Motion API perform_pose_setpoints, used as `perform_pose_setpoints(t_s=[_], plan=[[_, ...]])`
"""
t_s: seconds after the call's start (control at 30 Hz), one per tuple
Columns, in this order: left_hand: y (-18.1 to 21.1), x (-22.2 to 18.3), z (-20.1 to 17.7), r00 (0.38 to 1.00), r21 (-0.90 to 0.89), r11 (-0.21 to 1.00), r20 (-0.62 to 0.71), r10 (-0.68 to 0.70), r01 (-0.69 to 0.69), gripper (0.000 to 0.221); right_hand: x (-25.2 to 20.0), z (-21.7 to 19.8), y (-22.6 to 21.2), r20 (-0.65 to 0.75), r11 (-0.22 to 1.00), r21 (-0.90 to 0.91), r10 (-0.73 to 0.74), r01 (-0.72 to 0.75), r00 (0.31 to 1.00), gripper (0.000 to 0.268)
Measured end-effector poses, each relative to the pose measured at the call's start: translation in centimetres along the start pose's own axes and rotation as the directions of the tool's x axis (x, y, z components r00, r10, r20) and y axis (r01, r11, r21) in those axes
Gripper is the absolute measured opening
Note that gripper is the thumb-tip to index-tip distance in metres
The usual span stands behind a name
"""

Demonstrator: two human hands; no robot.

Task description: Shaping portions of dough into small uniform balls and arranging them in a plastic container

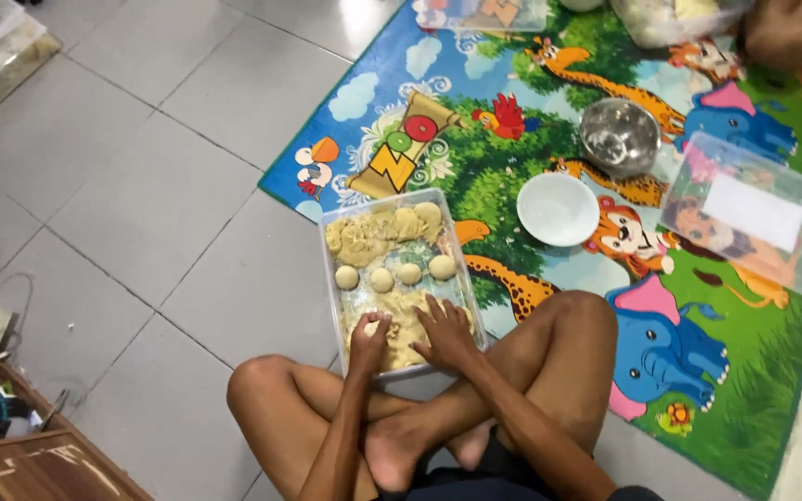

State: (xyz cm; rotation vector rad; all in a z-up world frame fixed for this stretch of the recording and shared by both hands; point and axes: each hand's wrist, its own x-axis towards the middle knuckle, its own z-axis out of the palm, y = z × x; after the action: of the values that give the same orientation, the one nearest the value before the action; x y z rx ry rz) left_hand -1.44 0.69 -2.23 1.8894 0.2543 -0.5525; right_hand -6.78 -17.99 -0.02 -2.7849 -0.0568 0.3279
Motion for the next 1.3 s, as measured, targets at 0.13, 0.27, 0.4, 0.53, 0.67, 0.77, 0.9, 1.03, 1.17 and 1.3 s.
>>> perform_pose_setpoints(t_s=[0.13,0.27,0.4,0.53,0.67,0.77,0.9,1.03,1.17,1.3], plan=[[0.3,-0.1,-0.4,0.979,-0.3,0.949,-0.203,0.034,-0.095,0.022,-0.6,0.3,0.2,-0.041,0.989,0.147,0.019,-0.013,0.999,0.073],[-1.9,2.8,-0.5,0.961,0.011,0.999,-0.275,0.036,-0.035,0.017,-1.4,-3.3,1.0,-0.316,0.719,0.686,0.157,0.111,0.936,0.054],[-0.8,1.6,-0.6,0.956,-0.059,0.997,-0.292,0.027,-0.046,0.021,-4.6,-13.0,1.3,-0.081,0.621,0.77,0.323,-0.147,0.943,0.038],[1.1,1.0,-0.8,0.984,-0.364,0.917,-0.133,0.122,-0.163,0.029,-10.6,-26.3,1.6,-0.586,0.712,0.656,0.271,0.25,0.764,0.03],[2.0,0.2,-1.9,0.986,-0.695,0.718,0.086,0.141,-0.042,0.046,-18.9,-23.5,18.8,-0.963,0.592,-0.055,-0.244,-0.804,-0.114,0.025],[0.3,2.0,-1.5,0.997,-0.722,0.69,0.011,0.082,-0.049,0.044,-19.9,-19.8,27.3,-0.979,0.789,-0.193,-0.113,-0.583,0.171,0.017],[-1.1,3.4,-0.5,0.98,-0.651,0.751,0.054,0.194,-0.113,0.037,-0.2,-14.2,14.5,-0.791,0.965,-0.212,-0.076,-0.157,0.607,0.006],[-0.6,1.9,-0.3,0.948,-0.446,0.856,0.048,0.315,-0.262,0.037,8.9,-6.2,5.2,-0.265,0.895,0.206,-0.337,0.395,0.903,0.016],[-13.8,11.6,0.5,0.96,-0.38,0.888,-0.001,0.279,-0.259,0.032,7.0,-4.6,-0.9,-0.283,0.738,0.406,-0.459,0.539,0.842,0.04],[-2.3,3.3,-0.9,0.963,-0.3,0.919,-0.162,0.214,-0.255,0.044,5.0,-6.7,-4.2,-0.23,0.758,0.327,-0.516,0.565,0.825,0.106]])
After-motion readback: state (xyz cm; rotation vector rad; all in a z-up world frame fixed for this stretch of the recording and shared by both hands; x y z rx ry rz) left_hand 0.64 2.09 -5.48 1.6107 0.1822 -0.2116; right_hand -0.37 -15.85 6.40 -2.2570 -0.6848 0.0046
